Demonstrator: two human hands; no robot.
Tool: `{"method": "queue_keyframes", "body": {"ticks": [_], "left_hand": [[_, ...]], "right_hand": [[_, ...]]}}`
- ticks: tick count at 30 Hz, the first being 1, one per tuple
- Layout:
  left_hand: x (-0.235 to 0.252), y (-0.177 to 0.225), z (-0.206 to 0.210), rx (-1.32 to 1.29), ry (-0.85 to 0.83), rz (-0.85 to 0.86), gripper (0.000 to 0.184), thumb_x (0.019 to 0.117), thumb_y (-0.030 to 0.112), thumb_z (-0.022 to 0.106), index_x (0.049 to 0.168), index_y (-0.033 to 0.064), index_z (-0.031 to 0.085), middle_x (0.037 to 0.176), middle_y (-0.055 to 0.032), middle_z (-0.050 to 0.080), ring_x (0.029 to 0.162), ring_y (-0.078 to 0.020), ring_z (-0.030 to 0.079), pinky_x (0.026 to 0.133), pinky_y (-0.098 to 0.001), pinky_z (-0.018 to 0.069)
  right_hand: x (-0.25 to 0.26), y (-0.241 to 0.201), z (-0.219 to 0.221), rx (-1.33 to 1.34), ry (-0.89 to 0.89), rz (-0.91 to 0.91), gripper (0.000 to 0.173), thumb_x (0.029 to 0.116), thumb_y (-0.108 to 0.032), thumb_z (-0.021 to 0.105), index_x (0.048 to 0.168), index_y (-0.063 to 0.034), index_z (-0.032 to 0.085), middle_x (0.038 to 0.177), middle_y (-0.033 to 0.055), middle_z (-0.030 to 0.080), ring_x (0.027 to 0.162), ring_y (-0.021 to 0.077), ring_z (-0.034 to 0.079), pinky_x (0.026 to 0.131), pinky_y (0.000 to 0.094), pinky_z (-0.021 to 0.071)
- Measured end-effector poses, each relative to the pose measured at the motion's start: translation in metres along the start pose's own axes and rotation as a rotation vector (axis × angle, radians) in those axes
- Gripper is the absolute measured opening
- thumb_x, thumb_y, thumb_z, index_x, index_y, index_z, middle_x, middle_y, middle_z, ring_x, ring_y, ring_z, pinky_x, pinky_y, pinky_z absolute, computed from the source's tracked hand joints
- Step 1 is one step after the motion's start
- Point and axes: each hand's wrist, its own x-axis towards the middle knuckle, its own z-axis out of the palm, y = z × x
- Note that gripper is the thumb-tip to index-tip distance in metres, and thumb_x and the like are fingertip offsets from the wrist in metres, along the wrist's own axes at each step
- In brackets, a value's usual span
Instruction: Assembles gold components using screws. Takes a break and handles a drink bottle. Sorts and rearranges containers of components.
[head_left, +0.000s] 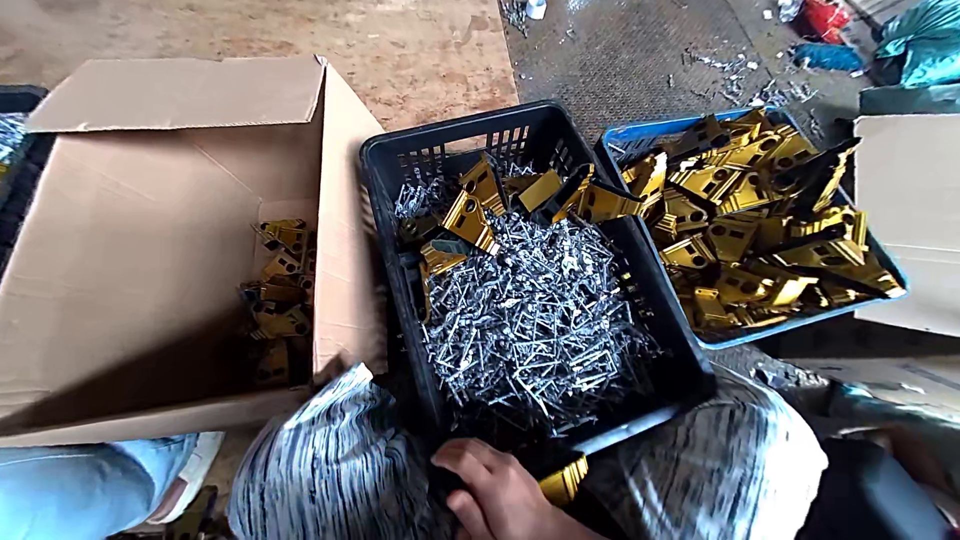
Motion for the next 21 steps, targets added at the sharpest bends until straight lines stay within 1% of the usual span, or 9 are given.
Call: {"method": "queue_keyframes", "body": {"ticks": [3, 6, 9, 12, 13, 15, 17, 18, 21], "left_hand": [[0.000, 0.001, -0.004, 0.031, -0.033, 0.001, 0.035, 0.0820, -0.002, 0.066, 0.109, -0.0233, 0.058, 0.100, -0.0219, 0.069, 0.093, -0.0020, 0.064, 0.092, -0.0179, 0.0486], [0.004, -0.002, -0.004, -0.007, -0.015, -0.051, 0.035, 0.0776, -0.006, 0.067, 0.109, -0.0189, 0.060, 0.096, -0.0117, 0.071, 0.088, 0.0040, 0.063, 0.087, -0.0158, 0.0502], [0.007, -0.039, -0.008, -0.059, -0.150, -0.007, 0.017, 0.0889, 0.000, 0.066, 0.106, -0.0038, 0.067, 0.090, 0.0015, 0.074, 0.086, 0.0006, 0.069, 0.085, -0.0233, 0.0584], [0.011, -0.026, -0.022, -0.135, -0.212, -0.057, 0.023, 0.0975, 0.015, 0.060, 0.112, -0.0006, 0.068, 0.092, -0.0005, 0.074, 0.084, -0.0073, 0.070, 0.082, -0.0316, 0.0591], [0.011, -0.020, -0.028, -0.168, -0.198, -0.006, 0.026, 0.0975, 0.019, 0.061, 0.115, -0.0002, 0.067, 0.094, -0.0001, 0.074, 0.085, -0.0078, 0.070, 0.082, -0.0316, 0.0595], [0.018, -0.008, -0.038, -0.279, -0.211, 0.186, 0.052, 0.0914, 0.042, 0.072, 0.126, 0.0034, 0.064, 0.107, 0.0009, 0.075, 0.096, -0.0087, 0.071, 0.086, -0.0316, 0.0599], [0.031, 0.009, -0.035, -0.268, -0.264, 0.375, 0.075, 0.0819, 0.059, 0.075, 0.138, 0.0119, 0.056, 0.123, 0.0073, 0.070, 0.113, -0.0044, 0.064, 0.098, -0.0296, 0.0549], [0.038, 0.017, -0.026, -0.221, -0.233, 0.438, 0.072, 0.0816, 0.053, 0.078, 0.138, 0.0144, 0.055, 0.125, 0.0105, 0.068, 0.117, -0.0017, 0.062, 0.103, -0.0277, 0.0519], [0.080, 0.030, 0.000, -0.236, 0.087, 0.479, 0.051, 0.0827, 0.014, 0.080, 0.123, -0.0070, 0.057, 0.104, -0.0069, 0.072, 0.097, -0.0130, 0.071, 0.089, -0.0324, 0.0605]], "right_hand": [[0.002, -0.004, 0.002, -0.082, -0.066, 0.081, 0.048, 0.1101, -0.039, 0.037, 0.118, -0.0017, 0.067, 0.117, 0.0147, 0.072, 0.111, 0.0249, 0.071, 0.093, 0.0382, 0.0598], [0.006, -0.006, -0.002, -0.022, -0.116, 0.161, 0.038, 0.1086, -0.031, 0.047, 0.120, -0.0014, 0.066, 0.116, 0.0156, 0.071, 0.108, 0.0252, 0.071, 0.093, 0.0395, 0.0594], [0.009, -0.004, -0.019, 0.200, -0.124, 0.249, 0.031, 0.1058, -0.021, 0.054, 0.122, 0.0021, 0.067, 0.114, 0.0168, 0.071, 0.103, 0.0212, 0.070, 0.095, 0.0374, 0.0578], [0.006, -0.011, -0.068, -0.038, -0.308, 0.306, 0.041, 0.1066, -0.038, 0.050, 0.132, -0.0102, 0.067, 0.125, 0.0102, 0.071, 0.117, 0.0238, 0.067, 0.102, 0.0493, 0.0526], [0.002, -0.014, -0.082, -0.118, -0.326, 0.310, 0.042, 0.1063, -0.040, 0.050, 0.131, -0.0123, 0.068, 0.122, 0.0091, 0.072, 0.115, 0.0251, 0.069, 0.099, 0.0529, 0.0538], [-0.002, -0.012, -0.094, -0.070, -0.222, 0.327, 0.032, 0.1061, -0.032, 0.051, 0.115, -0.0089, 0.072, 0.100, 0.0070, 0.075, 0.091, 0.0188, 0.072, 0.082, 0.0445, 0.0593], [0.002, -0.005, -0.082, 0.193, -0.041, 0.412, 0.028, 0.1071, -0.023, 0.047, 0.092, -0.0077, 0.064, 0.073, 0.0001, 0.061, 0.067, 0.0072, 0.061, 0.063, 0.0288, 0.0520], [0.006, -0.001, -0.072, 0.306, 0.024, 0.457, 0.031, 0.1077, -0.023, 0.044, 0.085, -0.0091, 0.061, 0.068, -0.0031, 0.058, 0.063, 0.0043, 0.058, 0.061, 0.0262, 0.0505], [0.028, 0.017, -0.061, 0.313, 0.035, 0.493, 0.031, 0.1066, -0.021, 0.045, 0.092, -0.0048, 0.066, 0.074, 0.0005, 0.064, 0.068, 0.0080, 0.063, 0.067, 0.0312, 0.0555]]}}
